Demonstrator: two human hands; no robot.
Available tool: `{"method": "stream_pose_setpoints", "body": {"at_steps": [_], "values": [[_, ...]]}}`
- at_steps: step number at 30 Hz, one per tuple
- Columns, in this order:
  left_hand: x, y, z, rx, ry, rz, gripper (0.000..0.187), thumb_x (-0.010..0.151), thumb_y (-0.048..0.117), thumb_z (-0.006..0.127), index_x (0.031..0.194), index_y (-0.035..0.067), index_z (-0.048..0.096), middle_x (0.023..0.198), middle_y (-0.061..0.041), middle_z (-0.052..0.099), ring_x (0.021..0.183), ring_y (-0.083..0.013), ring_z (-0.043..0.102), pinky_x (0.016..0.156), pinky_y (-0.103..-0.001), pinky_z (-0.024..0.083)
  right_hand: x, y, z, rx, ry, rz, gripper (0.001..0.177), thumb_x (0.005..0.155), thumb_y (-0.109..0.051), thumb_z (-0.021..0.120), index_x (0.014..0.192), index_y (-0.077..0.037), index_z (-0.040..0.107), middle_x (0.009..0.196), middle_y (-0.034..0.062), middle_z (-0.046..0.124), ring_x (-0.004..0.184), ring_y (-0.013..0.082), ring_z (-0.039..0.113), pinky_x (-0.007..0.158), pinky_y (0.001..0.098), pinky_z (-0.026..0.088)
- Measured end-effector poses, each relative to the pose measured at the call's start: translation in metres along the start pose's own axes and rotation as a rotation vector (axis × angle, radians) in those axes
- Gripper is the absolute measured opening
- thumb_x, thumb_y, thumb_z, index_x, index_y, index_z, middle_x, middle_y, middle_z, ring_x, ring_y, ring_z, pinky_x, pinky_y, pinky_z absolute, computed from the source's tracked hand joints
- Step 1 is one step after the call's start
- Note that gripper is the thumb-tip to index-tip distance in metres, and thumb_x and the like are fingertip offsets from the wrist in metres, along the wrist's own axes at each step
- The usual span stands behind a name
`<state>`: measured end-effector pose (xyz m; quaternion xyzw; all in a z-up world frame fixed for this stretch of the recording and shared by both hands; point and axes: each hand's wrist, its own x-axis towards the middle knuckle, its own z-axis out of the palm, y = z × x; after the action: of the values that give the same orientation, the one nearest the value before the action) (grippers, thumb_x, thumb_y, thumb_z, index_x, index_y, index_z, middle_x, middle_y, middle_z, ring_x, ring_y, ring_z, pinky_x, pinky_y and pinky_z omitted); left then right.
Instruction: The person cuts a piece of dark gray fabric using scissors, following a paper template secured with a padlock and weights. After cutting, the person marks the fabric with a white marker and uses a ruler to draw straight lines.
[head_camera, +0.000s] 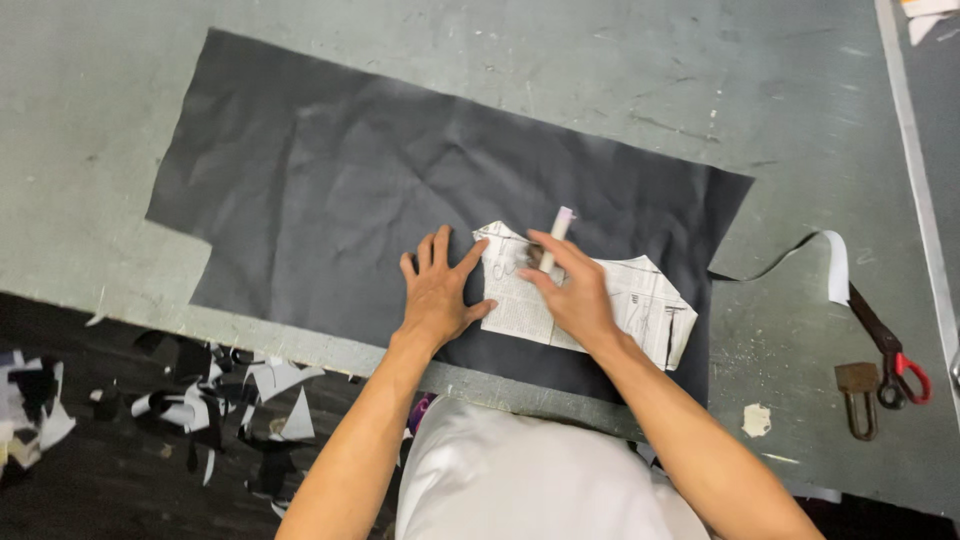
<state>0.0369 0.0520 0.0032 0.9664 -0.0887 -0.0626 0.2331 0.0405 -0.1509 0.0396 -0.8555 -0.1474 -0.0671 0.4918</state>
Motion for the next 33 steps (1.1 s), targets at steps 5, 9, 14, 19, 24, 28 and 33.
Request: {"method": "stream_pose_setpoints", "body": {"at_steps": [5, 9, 14, 19, 24, 28, 33], "values": [[-0.002, -0.002, 0.001, -0.011, 0.025, -0.008, 0.093, 0.065, 0.045, 0.091, 0.147, 0.031, 0.051, 0.158, -0.021, 0.028, 0.145, -0.0378, 0.023, 0.112, -0.059, 0.019, 0.022, -0.008, 0.022, -0.122, -0.176, -0.031, 0.052, 0.084, -0.008, 0.081, 0.134, -0.005, 0.064, 0.119, 0.0134, 0.071, 0.108, 0.0290, 0.068, 0.092, 0.0370, 0.053], [-0.001, -0.003, 0.002, -0.004, 0.029, -0.009, 0.095, 0.064, 0.045, 0.091, 0.148, 0.032, 0.050, 0.159, -0.021, 0.027, 0.145, -0.0373, 0.023, 0.112, -0.058, 0.019, 0.015, -0.002, 0.016, -0.154, -0.233, -0.005, 0.063, 0.085, -0.011, 0.081, 0.142, -0.006, 0.057, 0.124, 0.0147, 0.068, 0.111, 0.0304, 0.067, 0.097, 0.0396, 0.052], [-0.002, -0.003, 0.003, -0.003, 0.042, 0.007, 0.094, 0.063, 0.046, 0.092, 0.147, 0.031, 0.051, 0.158, -0.021, 0.028, 0.144, -0.0375, 0.023, 0.111, -0.058, 0.020, -0.027, 0.012, 0.010, -0.243, -0.192, 0.055, 0.080, 0.086, -0.018, 0.079, 0.155, -0.005, 0.041, 0.134, 0.0193, 0.058, 0.124, 0.0354, 0.058, 0.104, 0.0423, 0.047], [-0.003, -0.004, 0.002, 0.015, 0.050, 0.021, 0.091, 0.065, 0.046, 0.092, 0.146, 0.031, 0.053, 0.157, -0.020, 0.030, 0.144, -0.0375, 0.025, 0.111, -0.058, 0.021, -0.068, 0.036, -0.005, -0.335, -0.081, -0.068, 0.067, 0.092, -0.022, 0.076, 0.149, -0.003, 0.047, 0.149, 0.0196, 0.053, 0.142, 0.0369, 0.047, 0.118, 0.0477, 0.037], [-0.003, -0.004, -0.002, 0.047, 0.028, 0.050, 0.102, 0.058, 0.052, 0.092, 0.148, 0.029, 0.051, 0.156, -0.020, 0.029, 0.142, -0.0385, 0.026, 0.108, -0.058, 0.022, -0.086, 0.048, -0.028, -0.395, -0.069, -0.069, 0.062, 0.093, -0.025, 0.074, 0.146, -0.004, 0.051, 0.150, 0.0153, 0.055, 0.147, 0.0326, 0.044, 0.124, 0.0512, 0.029], [-0.005, -0.002, -0.005, 0.062, 0.026, 0.067, 0.102, 0.059, 0.053, 0.091, 0.149, 0.027, 0.051, 0.157, -0.021, 0.030, 0.142, -0.0388, 0.028, 0.107, -0.056, 0.024, -0.094, 0.048, -0.035, -0.394, -0.048, -0.031, 0.061, 0.094, -0.028, 0.073, 0.146, -0.004, 0.052, 0.151, 0.0158, 0.054, 0.148, 0.0322, 0.042, 0.124, 0.0509, 0.027], [-0.004, 0.000, -0.006, 0.083, 0.027, 0.086, 0.100, 0.060, 0.054, 0.090, 0.148, 0.028, 0.051, 0.156, -0.024, 0.029, 0.141, -0.0398, 0.027, 0.107, -0.056, 0.023, -0.096, 0.052, -0.035, -0.382, -0.041, -0.015, 0.059, 0.095, -0.031, 0.072, 0.144, -0.004, 0.054, 0.152, 0.0152, 0.053, 0.149, 0.0316, 0.040, 0.125, 0.0503, 0.026]]}}
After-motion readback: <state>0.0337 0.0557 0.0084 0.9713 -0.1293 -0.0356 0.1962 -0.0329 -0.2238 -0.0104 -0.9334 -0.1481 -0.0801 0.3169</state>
